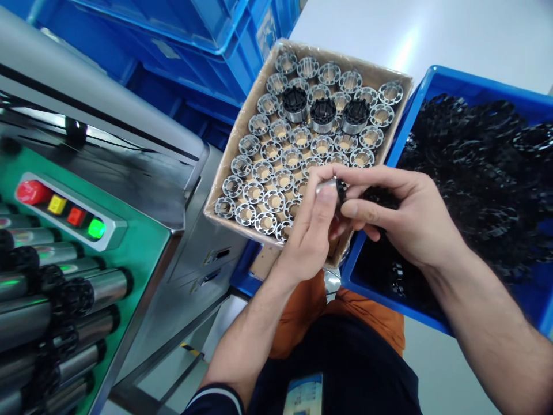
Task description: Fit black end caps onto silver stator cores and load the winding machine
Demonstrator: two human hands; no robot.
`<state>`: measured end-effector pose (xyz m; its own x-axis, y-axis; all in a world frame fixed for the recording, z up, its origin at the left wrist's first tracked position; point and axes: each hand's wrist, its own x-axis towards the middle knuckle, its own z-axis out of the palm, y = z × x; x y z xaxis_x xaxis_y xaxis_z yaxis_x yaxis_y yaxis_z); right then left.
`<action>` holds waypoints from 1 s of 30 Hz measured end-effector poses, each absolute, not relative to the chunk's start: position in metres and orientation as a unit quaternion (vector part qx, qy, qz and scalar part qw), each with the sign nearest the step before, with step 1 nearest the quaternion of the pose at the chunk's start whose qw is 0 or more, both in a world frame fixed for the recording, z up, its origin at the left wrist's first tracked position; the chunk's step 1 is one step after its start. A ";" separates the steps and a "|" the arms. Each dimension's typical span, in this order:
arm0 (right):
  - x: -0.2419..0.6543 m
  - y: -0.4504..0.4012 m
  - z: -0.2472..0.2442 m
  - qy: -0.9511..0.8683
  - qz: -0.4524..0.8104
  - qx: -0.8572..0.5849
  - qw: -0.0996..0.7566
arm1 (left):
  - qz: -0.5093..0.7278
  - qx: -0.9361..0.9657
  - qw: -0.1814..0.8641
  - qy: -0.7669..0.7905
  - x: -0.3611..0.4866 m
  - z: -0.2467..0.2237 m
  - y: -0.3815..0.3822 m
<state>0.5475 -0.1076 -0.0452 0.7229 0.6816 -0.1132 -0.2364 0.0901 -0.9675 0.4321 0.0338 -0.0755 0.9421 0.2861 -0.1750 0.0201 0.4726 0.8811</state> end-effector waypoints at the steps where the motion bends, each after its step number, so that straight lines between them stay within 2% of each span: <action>1: 0.549 -0.109 -0.044 -0.180 0.313 -0.598 0.715 | 0.077 0.514 0.843 0.139 0.433 -0.075 0.034; 6: 0.554 -0.117 -0.041 -0.158 0.270 -0.609 0.729 | 0.177 0.482 0.844 0.152 0.443 -0.069 0.034; 10: 0.552 -0.116 -0.039 -0.210 0.323 -0.574 0.723 | 0.149 0.476 0.853 0.152 0.443 -0.070 0.034; 14: 0.548 -0.110 -0.034 -0.214 0.325 -0.583 0.714 | 0.171 0.453 0.863 0.146 0.439 -0.072 0.036; 16: 0.547 -0.109 -0.034 -0.206 0.323 -0.577 0.721 | 0.141 0.441 0.873 0.153 0.438 -0.072 0.036; 19: 0.547 -0.111 -0.038 -0.207 0.277 -0.603 0.719 | 0.098 0.468 0.866 0.144 0.437 -0.074 0.036; 23: 0.545 -0.113 -0.043 -0.229 0.171 -0.659 0.696 | 0.132 0.475 0.859 0.142 0.435 -0.077 0.035; 30: 0.539 -0.113 -0.044 -0.254 0.133 -0.699 0.655 | 0.114 0.468 0.865 0.141 0.434 -0.077 0.032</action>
<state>0.5394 -0.1131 -0.0436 0.8356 0.5295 0.1466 0.1801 -0.0120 -0.9836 0.4344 0.0324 -0.0770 0.9341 0.3297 -0.1371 -0.0653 0.5351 0.8423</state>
